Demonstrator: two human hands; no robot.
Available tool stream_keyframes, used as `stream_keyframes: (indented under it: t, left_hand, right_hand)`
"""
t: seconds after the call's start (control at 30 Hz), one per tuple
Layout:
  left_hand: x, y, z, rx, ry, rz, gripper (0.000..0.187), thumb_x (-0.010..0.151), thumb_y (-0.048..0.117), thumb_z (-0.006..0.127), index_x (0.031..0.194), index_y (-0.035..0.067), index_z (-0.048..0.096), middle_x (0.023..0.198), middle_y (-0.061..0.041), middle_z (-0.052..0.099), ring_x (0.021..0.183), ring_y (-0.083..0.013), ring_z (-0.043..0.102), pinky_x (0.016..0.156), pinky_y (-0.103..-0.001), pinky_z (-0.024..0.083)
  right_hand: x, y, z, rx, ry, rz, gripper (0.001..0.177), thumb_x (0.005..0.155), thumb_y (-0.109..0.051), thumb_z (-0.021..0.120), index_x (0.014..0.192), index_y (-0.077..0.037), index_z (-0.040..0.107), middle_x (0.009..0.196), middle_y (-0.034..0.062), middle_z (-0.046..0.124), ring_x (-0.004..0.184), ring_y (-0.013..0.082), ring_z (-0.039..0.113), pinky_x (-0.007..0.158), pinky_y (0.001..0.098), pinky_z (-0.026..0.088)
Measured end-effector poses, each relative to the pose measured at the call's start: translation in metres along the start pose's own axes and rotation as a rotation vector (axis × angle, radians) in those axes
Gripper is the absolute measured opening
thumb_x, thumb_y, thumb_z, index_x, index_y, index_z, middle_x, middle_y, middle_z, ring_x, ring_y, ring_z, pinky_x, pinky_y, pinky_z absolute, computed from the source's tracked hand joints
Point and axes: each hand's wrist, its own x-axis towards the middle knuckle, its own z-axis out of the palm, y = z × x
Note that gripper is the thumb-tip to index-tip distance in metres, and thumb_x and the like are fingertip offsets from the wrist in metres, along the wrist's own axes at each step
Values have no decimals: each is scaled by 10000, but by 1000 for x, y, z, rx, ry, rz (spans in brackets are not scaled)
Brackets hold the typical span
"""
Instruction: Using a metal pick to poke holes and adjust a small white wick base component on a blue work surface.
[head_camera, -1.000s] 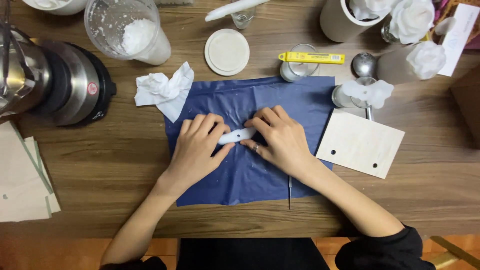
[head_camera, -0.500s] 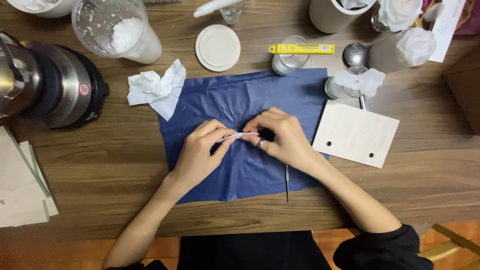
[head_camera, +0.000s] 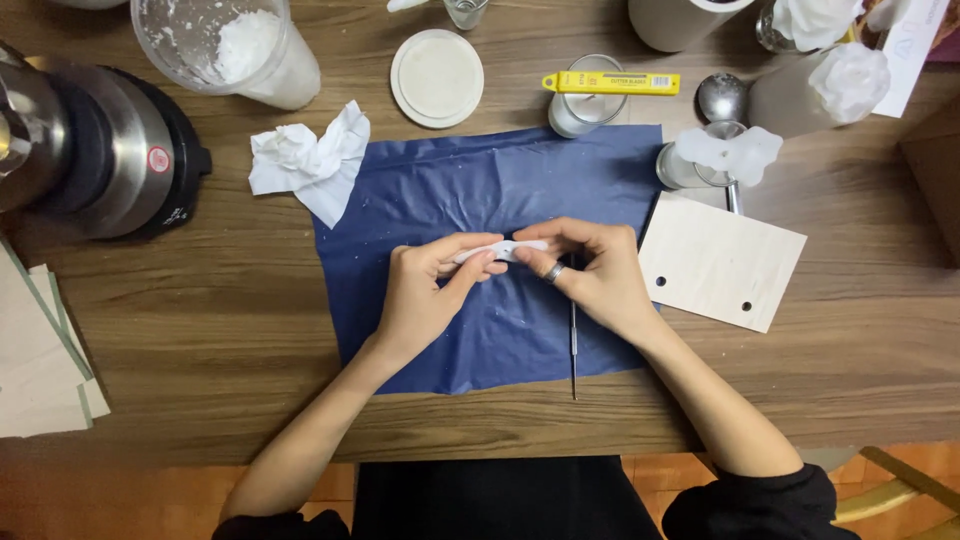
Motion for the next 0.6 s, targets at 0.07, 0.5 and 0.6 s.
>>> stream_keyframes:
  t: [0.07,0.5,0.6]
  left_hand:
    - [0,0,0,12,-2,-5,186,864,-1,585,1022,4,683,806,-188,705,796,-264,683,633,-297,581]
    - [-5,-6,2,5,20,-87,196,880,52,587,1048,35,687,809,-169,711,830,-274,661,657,-332,576]
    - [-5,-7,1,14,22,-99,191,876,51,591,1038,43,692,804,-165,711,830,-274,657,657,-330,570]
  right_hand:
    - [0,-1,2,1,1,17,136,786,-61,726,923,-64,723,677,81,706,647,94,622,680,250,517]
    - [-2,-2,5,-165,34,17,135,807,-101,720,940,-111,734,648,53,712,686,173,712,679,256,529]
    - [-2,0,6,-174,29,33,130,809,-106,716,937,-117,736,652,46,714,684,169,712,688,253,529]
